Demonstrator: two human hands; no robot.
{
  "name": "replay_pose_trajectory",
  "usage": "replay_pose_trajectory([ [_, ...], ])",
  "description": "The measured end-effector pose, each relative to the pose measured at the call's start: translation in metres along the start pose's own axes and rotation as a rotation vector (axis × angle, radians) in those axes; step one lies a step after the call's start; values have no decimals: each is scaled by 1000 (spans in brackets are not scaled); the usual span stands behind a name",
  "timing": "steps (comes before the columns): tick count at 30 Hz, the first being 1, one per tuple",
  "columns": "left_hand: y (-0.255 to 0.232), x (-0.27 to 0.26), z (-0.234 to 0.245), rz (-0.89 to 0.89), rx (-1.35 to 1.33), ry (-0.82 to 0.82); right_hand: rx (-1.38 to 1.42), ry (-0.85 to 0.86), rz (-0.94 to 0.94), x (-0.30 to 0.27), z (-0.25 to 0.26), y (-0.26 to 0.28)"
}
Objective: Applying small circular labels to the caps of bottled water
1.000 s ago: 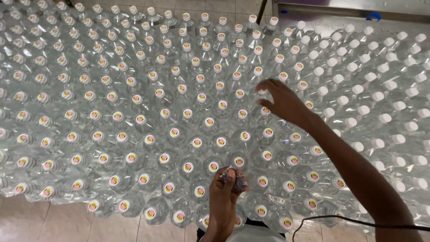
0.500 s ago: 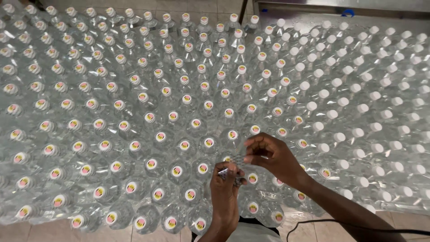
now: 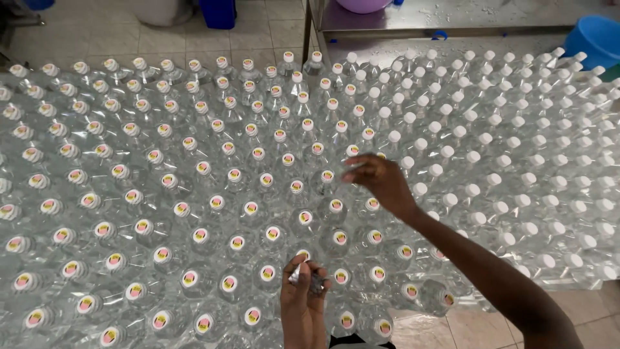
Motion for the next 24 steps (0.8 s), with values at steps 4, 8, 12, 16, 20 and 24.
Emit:
replay_pose_trajectory([
  [4, 20, 31, 53, -2, -177, 8, -137, -37, 84, 79, 31, -29],
  [8, 12, 30, 70, -10, -185, 43, -200, 50, 113, 114, 30, -53],
  [12, 14, 35, 90, -20, -189, 82, -348, 220, 221, 127, 36, -74],
  [16, 14, 32, 90, 1, -202, 86, -389, 330, 194, 127, 46, -81],
  [20, 20, 37, 91, 30, -205, 80, -600, 344, 274, 118, 45, -70],
  [24, 20, 32, 86, 46, -148, 52, -645, 292, 178, 112, 46, -70],
])
Point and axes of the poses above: each hand's wrist, its own x-axis towards the middle knuckle, its own z-axis out of the back of the hand, y = z × x, the point moved 4 cm from there along x, towards the middle knuckle, and after that the axes turned 4 degrees about x, right-handed, at the moved point
